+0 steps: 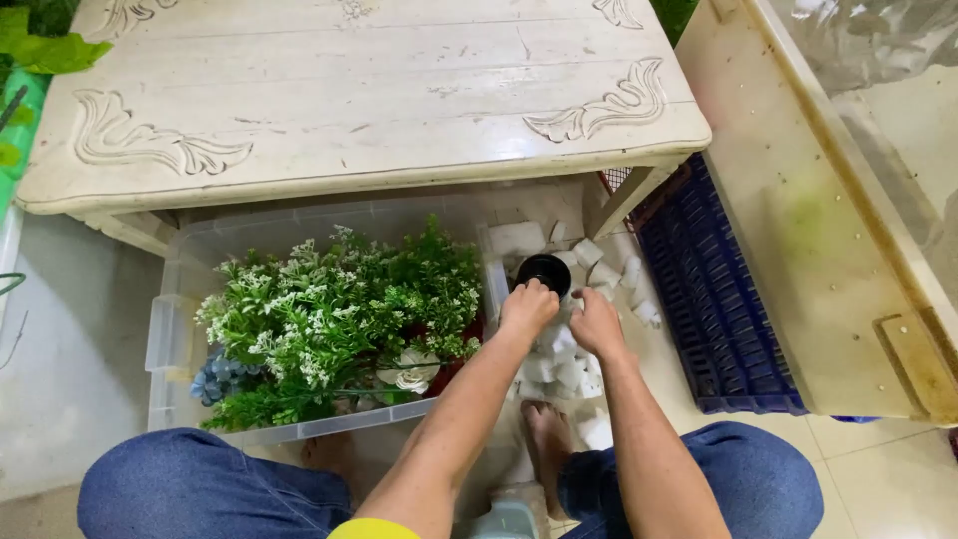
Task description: The person is preparing a small floral arrangement by stuffing foam into a pot and inserting artificial flower stems.
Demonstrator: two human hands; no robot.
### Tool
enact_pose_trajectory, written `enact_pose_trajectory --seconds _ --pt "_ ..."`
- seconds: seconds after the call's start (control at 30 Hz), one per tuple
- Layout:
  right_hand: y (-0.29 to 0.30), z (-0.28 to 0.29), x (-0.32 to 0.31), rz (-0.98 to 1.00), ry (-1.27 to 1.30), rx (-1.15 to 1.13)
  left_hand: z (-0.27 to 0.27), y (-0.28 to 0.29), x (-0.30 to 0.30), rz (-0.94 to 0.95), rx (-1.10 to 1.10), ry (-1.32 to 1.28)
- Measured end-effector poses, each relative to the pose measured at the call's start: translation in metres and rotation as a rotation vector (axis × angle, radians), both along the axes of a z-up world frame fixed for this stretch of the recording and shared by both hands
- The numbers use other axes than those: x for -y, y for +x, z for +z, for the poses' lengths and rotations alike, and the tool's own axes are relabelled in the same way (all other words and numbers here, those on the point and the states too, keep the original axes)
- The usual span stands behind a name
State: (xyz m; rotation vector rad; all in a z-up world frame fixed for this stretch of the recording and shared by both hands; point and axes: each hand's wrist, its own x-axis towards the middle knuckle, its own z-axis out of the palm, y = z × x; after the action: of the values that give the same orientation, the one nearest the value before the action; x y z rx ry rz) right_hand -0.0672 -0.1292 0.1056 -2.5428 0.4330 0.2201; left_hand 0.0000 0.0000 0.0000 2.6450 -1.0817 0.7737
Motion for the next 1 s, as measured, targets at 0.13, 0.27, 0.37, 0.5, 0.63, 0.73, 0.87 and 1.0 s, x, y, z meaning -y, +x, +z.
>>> enact_pose_trajectory --seconds 0.13,0.27,0.37,0.5,0.63,0.73,0.87,1.0 --pt "-0.016 -0.054 -0.007 -0.005 0.025 -0.15 0.072 -0.011 -0.02 -0.011 0.01 0.001" --pt "-0.023 -0.057 -0.031 0.039 -0.058 -0.354 0.122 -0.015 -0.04 -0.08 0.021 -0.074" --pt "-0.038 -0.051 -0.038 0.075 -0.057 -0.4 0.169 -0.025 -0.059 -0.135 -0.12 -0.111" --pt "-0.043 -0.078 -0.028 0.032 0.003 -0.303 0.185 -0.027 -0.081 -0.229 -0.154 -0.366" --pt "-0.025 -0.045 -0.021 -0.037 -0.129 -0.293 0.218 -0.027 -0.12 -0.227 -0.262 -0.554" --pt "-0.018 0.024 -0.03 -0.08 -0.19 -0.367 0.233 -0.027 -0.15 -0.184 -0.603 -0.791" --pt "-0.002 0.138 -0.05 0.123 -0.148 -0.23 0.264 -0.021 -0.19 -0.087 -0.834 -0.711" --pt "0.008 0.238 -0.078 0.301 0.098 0.302 0.304 -0.022 -0.221 -0.138 -0.883 -0.625"
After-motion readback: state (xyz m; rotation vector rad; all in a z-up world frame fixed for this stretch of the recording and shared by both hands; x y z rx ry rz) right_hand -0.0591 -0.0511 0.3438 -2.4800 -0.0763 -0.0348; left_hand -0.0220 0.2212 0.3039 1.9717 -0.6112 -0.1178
